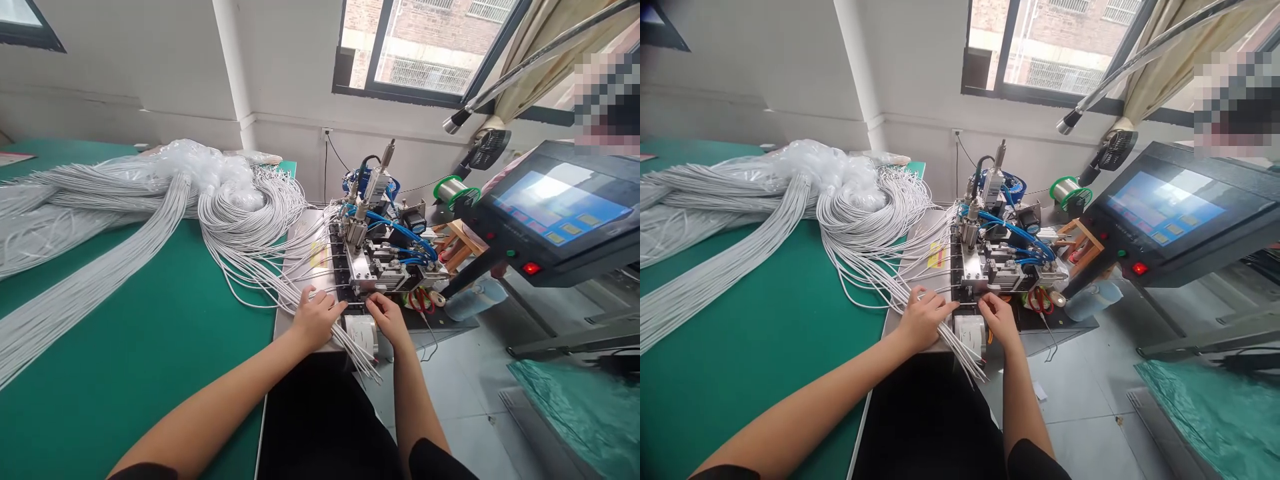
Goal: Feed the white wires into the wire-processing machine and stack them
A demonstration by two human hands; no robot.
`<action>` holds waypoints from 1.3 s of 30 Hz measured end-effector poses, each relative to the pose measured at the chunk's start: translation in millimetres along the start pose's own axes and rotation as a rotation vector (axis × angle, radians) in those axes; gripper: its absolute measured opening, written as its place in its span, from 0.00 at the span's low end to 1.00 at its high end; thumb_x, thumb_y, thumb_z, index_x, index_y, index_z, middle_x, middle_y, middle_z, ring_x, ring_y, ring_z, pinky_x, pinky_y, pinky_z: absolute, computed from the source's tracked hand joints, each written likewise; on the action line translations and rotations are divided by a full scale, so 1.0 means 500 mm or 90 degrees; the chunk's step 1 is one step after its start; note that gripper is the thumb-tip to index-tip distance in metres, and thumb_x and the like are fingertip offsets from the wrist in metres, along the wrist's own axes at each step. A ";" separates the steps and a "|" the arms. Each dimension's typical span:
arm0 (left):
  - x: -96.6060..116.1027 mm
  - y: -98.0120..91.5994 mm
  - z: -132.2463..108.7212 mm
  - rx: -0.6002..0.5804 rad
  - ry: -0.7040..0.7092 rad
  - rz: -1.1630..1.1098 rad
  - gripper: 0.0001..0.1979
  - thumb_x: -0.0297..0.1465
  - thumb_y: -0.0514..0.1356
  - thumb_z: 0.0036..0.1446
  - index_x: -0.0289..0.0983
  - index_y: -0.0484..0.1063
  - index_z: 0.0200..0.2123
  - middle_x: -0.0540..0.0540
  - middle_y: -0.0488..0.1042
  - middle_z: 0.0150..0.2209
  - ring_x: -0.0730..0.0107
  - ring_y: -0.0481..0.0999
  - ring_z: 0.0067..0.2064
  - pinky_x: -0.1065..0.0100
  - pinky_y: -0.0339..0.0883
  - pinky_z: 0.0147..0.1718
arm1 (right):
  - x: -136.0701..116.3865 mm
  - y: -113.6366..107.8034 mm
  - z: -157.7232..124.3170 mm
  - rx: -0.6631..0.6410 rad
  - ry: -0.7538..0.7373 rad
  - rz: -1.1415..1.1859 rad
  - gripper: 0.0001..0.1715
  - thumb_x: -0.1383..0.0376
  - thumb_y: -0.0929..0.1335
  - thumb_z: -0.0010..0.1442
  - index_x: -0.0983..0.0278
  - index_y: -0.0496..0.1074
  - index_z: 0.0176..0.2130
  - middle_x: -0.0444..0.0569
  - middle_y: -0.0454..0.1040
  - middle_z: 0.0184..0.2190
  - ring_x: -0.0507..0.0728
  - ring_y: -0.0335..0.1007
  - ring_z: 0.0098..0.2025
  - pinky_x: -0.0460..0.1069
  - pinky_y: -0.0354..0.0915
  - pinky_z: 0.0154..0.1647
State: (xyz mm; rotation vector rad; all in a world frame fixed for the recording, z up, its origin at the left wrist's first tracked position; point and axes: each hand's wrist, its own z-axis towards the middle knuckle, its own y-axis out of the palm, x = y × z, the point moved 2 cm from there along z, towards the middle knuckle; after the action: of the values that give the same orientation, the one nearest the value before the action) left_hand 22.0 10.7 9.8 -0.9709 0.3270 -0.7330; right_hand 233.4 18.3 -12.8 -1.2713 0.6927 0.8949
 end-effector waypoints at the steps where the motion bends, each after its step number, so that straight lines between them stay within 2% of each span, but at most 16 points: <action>1: 0.000 0.000 -0.001 -0.003 -0.001 0.000 0.20 0.22 0.55 0.49 0.41 0.72 0.46 0.46 0.72 0.32 0.63 0.69 0.37 0.53 0.48 0.50 | 0.003 0.001 0.001 0.003 0.000 0.013 0.16 0.55 0.63 0.59 0.62 0.63 0.26 0.42 0.62 0.23 0.53 0.57 0.27 0.46 0.55 0.29; 4: -0.001 0.000 -0.001 -0.014 -0.009 0.002 0.21 0.22 0.55 0.48 0.41 0.73 0.46 0.46 0.72 0.32 0.62 0.69 0.37 0.53 0.48 0.50 | 0.012 0.009 0.005 0.005 0.016 0.093 0.16 0.55 0.65 0.56 0.63 0.62 0.25 0.41 0.59 0.22 0.52 0.55 0.26 0.46 0.53 0.28; 8: -0.002 -0.001 -0.001 -0.022 -0.011 0.007 0.22 0.21 0.56 0.46 0.42 0.74 0.46 0.46 0.73 0.32 0.62 0.69 0.38 0.53 0.48 0.50 | 0.034 0.034 0.008 0.013 0.126 0.285 0.16 0.55 0.67 0.51 0.62 0.62 0.22 0.39 0.55 0.19 0.50 0.49 0.22 0.46 0.50 0.24; 11: -0.002 -0.004 -0.003 -0.019 -0.006 0.011 0.23 0.20 0.55 0.46 0.41 0.74 0.45 0.46 0.73 0.31 0.62 0.69 0.37 0.53 0.48 0.50 | 0.047 0.050 0.010 0.031 0.180 0.351 0.16 0.55 0.68 0.48 0.62 0.61 0.22 0.38 0.53 0.17 0.49 0.47 0.20 0.45 0.47 0.22; 16: -0.002 -0.015 -0.008 -0.002 -0.007 0.012 0.22 0.19 0.55 0.44 0.39 0.74 0.43 0.45 0.75 0.35 0.60 0.70 0.40 0.52 0.49 0.50 | 0.054 0.045 0.000 0.046 0.195 0.342 0.17 0.53 0.70 0.47 0.63 0.65 0.23 0.38 0.57 0.17 0.48 0.49 0.20 0.45 0.48 0.21; 21: 0.000 -0.021 -0.008 -0.001 -0.005 0.004 0.19 0.19 0.55 0.44 0.37 0.74 0.40 0.44 0.76 0.38 0.59 0.71 0.42 0.52 0.51 0.50 | 0.020 -0.009 -0.057 0.154 0.118 0.155 0.19 0.51 0.69 0.54 0.64 0.70 0.26 0.43 0.66 0.22 0.52 0.60 0.26 0.46 0.57 0.28; 23: 0.000 -0.022 -0.008 -0.003 -0.010 -0.001 0.19 0.19 0.55 0.44 0.37 0.74 0.40 0.44 0.76 0.38 0.59 0.72 0.43 0.51 0.51 0.50 | -0.008 -0.032 -0.093 0.164 0.090 0.097 0.19 0.51 0.67 0.57 0.64 0.70 0.27 0.44 0.67 0.22 0.52 0.61 0.25 0.46 0.58 0.28; 25: 0.000 -0.021 -0.008 -0.008 -0.014 -0.004 0.19 0.20 0.55 0.44 0.38 0.74 0.41 0.44 0.76 0.39 0.58 0.72 0.43 0.51 0.50 0.51 | -0.037 -0.048 -0.127 0.111 0.059 0.044 0.17 0.53 0.67 0.58 0.64 0.72 0.28 0.45 0.68 0.22 0.52 0.61 0.24 0.47 0.58 0.27; 27: -0.001 -0.019 -0.009 -0.012 -0.015 -0.004 0.19 0.20 0.55 0.46 0.38 0.74 0.41 0.44 0.76 0.39 0.59 0.72 0.44 0.51 0.50 0.51 | -0.063 -0.057 -0.154 0.021 0.016 -0.013 0.15 0.55 0.67 0.59 0.63 0.74 0.29 0.46 0.72 0.25 0.53 0.63 0.26 0.47 0.58 0.27; 29: -0.002 -0.017 -0.010 -0.011 -0.014 -0.005 0.19 0.20 0.55 0.48 0.38 0.74 0.43 0.44 0.76 0.42 0.58 0.72 0.46 0.51 0.50 0.53 | -0.081 -0.060 -0.171 -0.056 -0.019 -0.057 0.14 0.57 0.67 0.60 0.63 0.75 0.29 0.47 0.74 0.26 0.53 0.64 0.26 0.47 0.59 0.27; 31: -0.002 -0.015 -0.011 -0.004 -0.014 -0.006 0.19 0.21 0.55 0.50 0.38 0.73 0.46 0.42 0.75 0.46 0.57 0.71 0.49 0.50 0.49 0.54 | -0.090 -0.062 -0.178 -0.093 -0.036 -0.082 0.14 0.58 0.66 0.61 0.62 0.75 0.30 0.47 0.74 0.26 0.52 0.64 0.26 0.47 0.59 0.27; 35: -0.002 -0.015 -0.009 0.014 -0.021 0.001 0.20 0.22 0.54 0.53 0.38 0.71 0.50 0.42 0.72 0.52 0.56 0.70 0.52 0.49 0.47 0.56 | -0.095 -0.059 -0.177 -0.140 -0.009 -0.096 0.14 0.57 0.65 0.62 0.62 0.75 0.32 0.46 0.74 0.26 0.51 0.63 0.24 0.46 0.58 0.25; 39: -0.001 -0.019 -0.006 0.047 -0.020 0.006 0.19 0.22 0.53 0.55 0.39 0.70 0.50 0.43 0.74 0.50 0.58 0.71 0.50 0.50 0.47 0.55 | -0.094 -0.043 -0.177 -0.268 0.031 -0.065 0.13 0.57 0.66 0.61 0.62 0.75 0.33 0.43 0.71 0.19 0.51 0.64 0.21 0.45 0.59 0.24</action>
State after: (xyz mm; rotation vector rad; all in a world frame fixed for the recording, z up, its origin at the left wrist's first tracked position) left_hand 16.0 5.7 16.2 -0.9103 0.2753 -0.7162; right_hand 232.1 -78.4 21.8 -1.6902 0.4850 0.9587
